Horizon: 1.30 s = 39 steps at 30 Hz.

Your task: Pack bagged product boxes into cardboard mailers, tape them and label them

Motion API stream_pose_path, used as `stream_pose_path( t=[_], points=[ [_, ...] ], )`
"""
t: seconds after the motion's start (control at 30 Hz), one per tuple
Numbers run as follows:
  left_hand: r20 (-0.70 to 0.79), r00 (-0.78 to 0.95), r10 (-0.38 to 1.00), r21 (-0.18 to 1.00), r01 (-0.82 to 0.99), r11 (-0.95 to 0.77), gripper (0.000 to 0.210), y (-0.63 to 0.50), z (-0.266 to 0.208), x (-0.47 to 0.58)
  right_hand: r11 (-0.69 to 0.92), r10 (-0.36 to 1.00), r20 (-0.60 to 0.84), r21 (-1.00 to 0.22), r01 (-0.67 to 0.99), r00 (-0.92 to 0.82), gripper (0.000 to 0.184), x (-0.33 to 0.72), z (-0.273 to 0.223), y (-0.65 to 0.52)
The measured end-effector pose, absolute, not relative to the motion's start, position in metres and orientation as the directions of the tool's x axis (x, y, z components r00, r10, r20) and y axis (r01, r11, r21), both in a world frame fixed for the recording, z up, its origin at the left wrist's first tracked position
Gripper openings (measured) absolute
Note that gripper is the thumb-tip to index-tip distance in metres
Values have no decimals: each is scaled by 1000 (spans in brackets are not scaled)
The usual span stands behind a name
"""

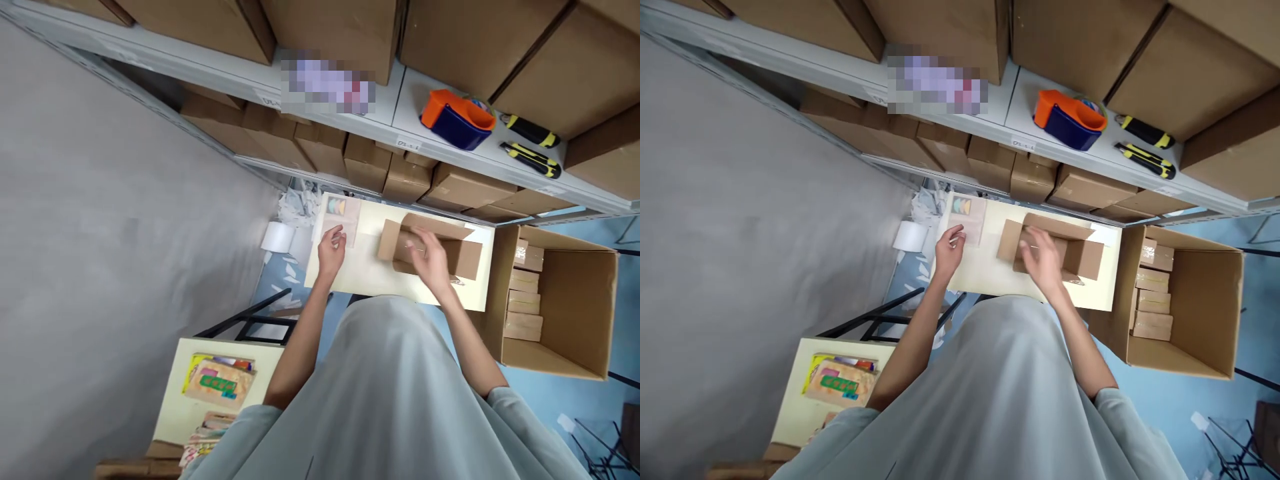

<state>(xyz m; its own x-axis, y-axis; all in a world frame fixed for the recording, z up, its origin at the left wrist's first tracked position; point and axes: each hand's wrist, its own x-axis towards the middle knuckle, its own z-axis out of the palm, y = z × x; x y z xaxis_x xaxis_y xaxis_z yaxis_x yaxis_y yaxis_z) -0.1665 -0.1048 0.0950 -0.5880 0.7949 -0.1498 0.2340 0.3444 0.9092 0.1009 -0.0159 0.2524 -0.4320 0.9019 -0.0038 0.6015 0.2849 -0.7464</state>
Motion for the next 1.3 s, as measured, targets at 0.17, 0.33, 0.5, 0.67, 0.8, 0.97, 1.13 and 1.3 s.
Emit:
stream_pose_path(
  t=[0.17,0.33,0.5,0.67,0.8,0.97,1.13,1.3],
  points=[
    [-284,-658,698,821,209,531,38,-101,52,-234,180,763,-272,-781,598,-586,54,-10,190,-23],
    [-396,-591,702,786,177,592,41,-83,15,-259,-125,738,-559,-663,738,-378,68,-85,97,-14],
    [-467,-546,696,774,129,620,52,-70,-5,-254,-347,748,-648,-564,749,-142,66,-115,54,-5],
    [-507,-525,683,772,75,631,58,-76,-15,-256,-431,743,-670,-495,755,-15,47,-120,44,0],
    [-554,-483,678,754,55,655,59,-76,-8,-261,-482,727,-686,-498,721,12,37,-129,46,-3],
    [-556,-490,672,765,15,644,49,-66,18,-264,-387,754,-644,-596,703,-131,18,-145,76,-10],
    [-404,-623,670,829,62,556,48,-74,68,-268,-248,803,-489,-794,555,-342,26,-99,135,-17],
    [-388,-376,841,906,12,424,67,-91,138,-234,-177,800,-204,-979,103,-563,49,25,206,-27]
  ],
)
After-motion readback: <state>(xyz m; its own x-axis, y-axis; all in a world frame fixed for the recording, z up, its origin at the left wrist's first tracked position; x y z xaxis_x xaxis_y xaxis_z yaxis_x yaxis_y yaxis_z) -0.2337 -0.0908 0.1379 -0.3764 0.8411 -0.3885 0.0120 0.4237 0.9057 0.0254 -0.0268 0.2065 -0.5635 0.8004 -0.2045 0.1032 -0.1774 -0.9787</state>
